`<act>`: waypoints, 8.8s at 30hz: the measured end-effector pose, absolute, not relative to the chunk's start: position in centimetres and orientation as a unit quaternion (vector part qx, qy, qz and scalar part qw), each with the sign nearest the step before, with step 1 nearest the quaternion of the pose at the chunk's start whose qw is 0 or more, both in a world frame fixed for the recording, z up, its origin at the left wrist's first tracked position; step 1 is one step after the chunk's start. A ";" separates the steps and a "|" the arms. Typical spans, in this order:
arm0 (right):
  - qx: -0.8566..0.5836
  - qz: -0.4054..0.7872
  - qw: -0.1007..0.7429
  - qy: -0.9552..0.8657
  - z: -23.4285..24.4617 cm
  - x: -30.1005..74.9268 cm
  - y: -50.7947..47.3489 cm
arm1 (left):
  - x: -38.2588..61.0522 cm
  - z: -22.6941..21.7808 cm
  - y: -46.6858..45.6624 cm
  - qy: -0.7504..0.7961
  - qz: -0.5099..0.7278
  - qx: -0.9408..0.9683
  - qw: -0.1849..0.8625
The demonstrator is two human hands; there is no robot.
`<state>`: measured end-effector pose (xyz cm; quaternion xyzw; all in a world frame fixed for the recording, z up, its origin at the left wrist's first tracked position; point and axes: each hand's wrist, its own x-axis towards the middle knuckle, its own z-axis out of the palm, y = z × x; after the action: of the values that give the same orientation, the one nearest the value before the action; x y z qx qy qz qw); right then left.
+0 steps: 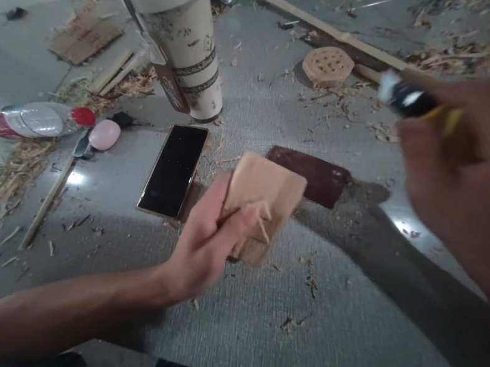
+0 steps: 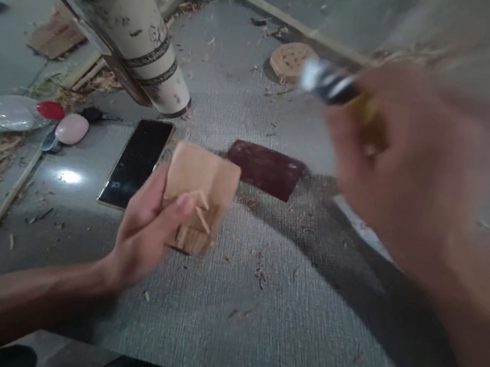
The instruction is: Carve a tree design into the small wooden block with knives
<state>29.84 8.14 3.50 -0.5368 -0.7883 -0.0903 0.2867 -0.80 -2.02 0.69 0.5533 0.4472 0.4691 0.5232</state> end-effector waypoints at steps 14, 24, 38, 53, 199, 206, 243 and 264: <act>-0.277 -0.088 0.197 -0.936 3.3 24.7 3.8 | -1.2 0.0 -0.9 0.521 0.510 0.527 0.436; -0.280 -0.071 0.178 -0.941 3.3 24.5 3.6 | -1.3 -0.2 -0.7 0.520 0.508 0.558 0.400; -0.358 -0.126 0.202 -0.903 2.7 23.2 2.1 | -0.5 0.2 -0.8 0.522 0.527 0.479 0.470; -0.469 -0.094 0.206 -0.854 3.2 25.6 4.2 | -0.8 0.5 -1.8 0.529 0.508 0.542 0.411; -0.342 -0.108 0.180 -0.916 3.1 24.8 3.7 | -1.4 0.5 -0.3 0.504 0.476 0.602 0.396; -0.375 -0.100 0.175 -0.905 3.4 24.3 3.3 | -1.5 0.4 -0.1 0.503 0.479 0.617 0.370; -0.375 -0.167 0.230 -0.882 3.3 23.8 2.9 | -1.5 1.7 -0.2 0.535 0.447 0.614 0.371; -0.324 -0.081 0.207 -0.920 2.9 25.6 4.5 | -1.0 1.0 -1.2 0.526 0.459 0.543 0.467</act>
<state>25.63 4.50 2.94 -0.3239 -0.9197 -0.0812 0.2068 -1.02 -1.16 1.04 0.5428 0.5259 0.4588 0.4672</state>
